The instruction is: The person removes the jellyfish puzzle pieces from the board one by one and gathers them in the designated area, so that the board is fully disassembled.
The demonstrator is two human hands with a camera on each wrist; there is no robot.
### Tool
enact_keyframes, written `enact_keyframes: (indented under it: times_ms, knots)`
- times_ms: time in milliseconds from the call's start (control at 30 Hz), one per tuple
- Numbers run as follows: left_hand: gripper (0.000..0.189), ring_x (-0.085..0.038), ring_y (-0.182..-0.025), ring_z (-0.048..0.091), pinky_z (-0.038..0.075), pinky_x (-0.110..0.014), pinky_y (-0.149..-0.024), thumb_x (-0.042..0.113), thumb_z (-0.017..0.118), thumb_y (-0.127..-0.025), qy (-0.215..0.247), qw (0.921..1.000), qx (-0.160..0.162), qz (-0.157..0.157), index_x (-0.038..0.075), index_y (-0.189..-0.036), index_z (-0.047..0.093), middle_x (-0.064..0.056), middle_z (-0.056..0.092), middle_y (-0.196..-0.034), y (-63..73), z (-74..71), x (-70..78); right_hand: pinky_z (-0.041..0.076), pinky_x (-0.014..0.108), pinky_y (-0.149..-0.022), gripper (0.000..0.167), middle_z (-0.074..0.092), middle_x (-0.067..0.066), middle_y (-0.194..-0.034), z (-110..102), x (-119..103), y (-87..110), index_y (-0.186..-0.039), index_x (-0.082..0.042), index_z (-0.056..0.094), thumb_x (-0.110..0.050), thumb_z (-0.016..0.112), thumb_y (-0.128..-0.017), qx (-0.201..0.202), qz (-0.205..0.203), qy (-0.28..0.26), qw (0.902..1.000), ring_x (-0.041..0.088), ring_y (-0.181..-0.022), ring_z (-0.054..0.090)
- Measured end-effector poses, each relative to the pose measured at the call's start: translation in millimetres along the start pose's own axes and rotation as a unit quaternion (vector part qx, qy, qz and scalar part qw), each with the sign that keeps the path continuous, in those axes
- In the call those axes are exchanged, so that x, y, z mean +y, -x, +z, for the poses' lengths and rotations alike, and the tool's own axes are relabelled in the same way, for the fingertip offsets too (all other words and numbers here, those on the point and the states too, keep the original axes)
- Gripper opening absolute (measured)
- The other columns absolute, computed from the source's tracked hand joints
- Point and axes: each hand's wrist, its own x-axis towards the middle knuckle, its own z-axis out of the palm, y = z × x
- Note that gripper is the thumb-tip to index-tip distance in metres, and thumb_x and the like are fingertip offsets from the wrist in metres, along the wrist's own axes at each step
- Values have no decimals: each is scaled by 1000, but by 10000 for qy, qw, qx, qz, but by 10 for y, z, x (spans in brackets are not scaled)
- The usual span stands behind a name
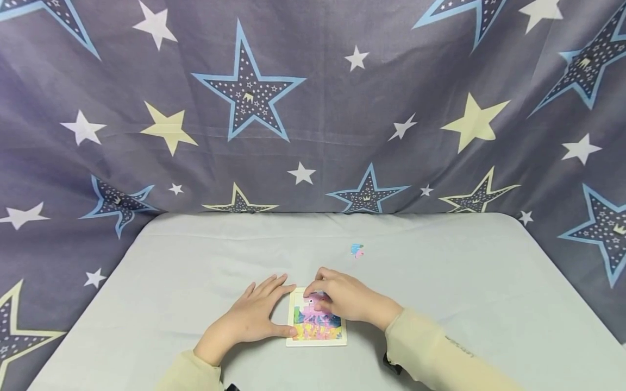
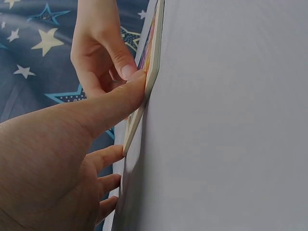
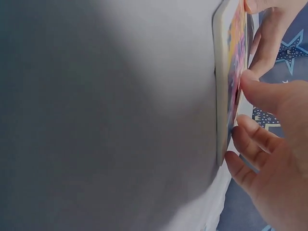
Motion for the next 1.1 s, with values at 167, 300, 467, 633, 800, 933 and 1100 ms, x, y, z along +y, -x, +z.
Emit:
enact_keyframes:
  times_ms: [167, 300, 467, 633, 800, 933, 1100]
  knots:
    - [93, -30, -149, 17, 9, -64, -116, 68, 71, -75, -14, 10000, 32, -8, 19, -150, 44, -7, 26, -162, -8, 23, -19, 52, 27, -83, 27, 56, -6, -105, 6, -6, -33, -116, -17, 72, -13, 74, -89, -69, 67, -47, 9999, 6, -90, 56]
    - [94, -30, -150, 16, 9, -63, -116, 69, 70, -75, -25, 10000, 47, -16, 19, -150, 43, -6, 25, -162, -15, 36, -33, 52, 28, -84, 23, 56, -7, -106, 6, -10, -54, -112, -16, 73, -13, 74, -89, -108, 140, -110, 9998, 6, -91, 57]
    - [93, -31, -149, 17, 9, -64, -116, 67, 71, -75, 12, 10000, 35, 6, 18, -150, 44, -7, 26, -162, -6, 23, -22, 52, 27, -84, 21, 56, -5, -106, 12, -23, -73, -108, -16, 72, -7, 73, -89, -111, 119, -192, 9997, 6, -91, 56]
    - [93, -32, -149, 18, 11, -65, -115, 67, 71, -76, 25, 10000, 25, 44, 17, -149, 44, -9, 27, -161, 9, -4, -4, 50, 25, -80, 24, 55, -6, -106, 27, -34, -80, -105, -18, 72, -2, 74, -87, -91, 55, -188, 9998, 7, -88, 53]
    - [93, -33, -149, 18, 10, -66, -115, 67, 71, -77, 14, 10000, 8, 52, 17, -150, 43, -9, 26, -161, 4, 2, -11, 50, 24, -78, 26, 55, -6, -101, 40, -37, -69, -104, -18, 71, 0, 73, -86, -26, 73, -151, 9999, 7, -86, 52]
    - [92, -32, -149, 18, 11, -65, -115, 66, 72, -76, 9, 10000, 1, 38, 17, -149, 44, -9, 27, -161, 2, 8, -11, 48, 23, -74, 27, 54, -5, -96, 50, -38, -61, -104, -17, 70, 2, 73, -85, 88, 113, -162, 9998, 9, -83, 51]
    - [93, -31, -149, 17, 10, -64, -116, 67, 71, -76, 41, 10000, 8, 16, 18, -150, 44, -8, 26, -162, 6, -2, 3, 49, 23, -73, 29, 52, -5, -96, 59, -47, -54, -105, -16, 69, 4, 73, -84, 213, 137, -214, 9994, 9, -82, 51]
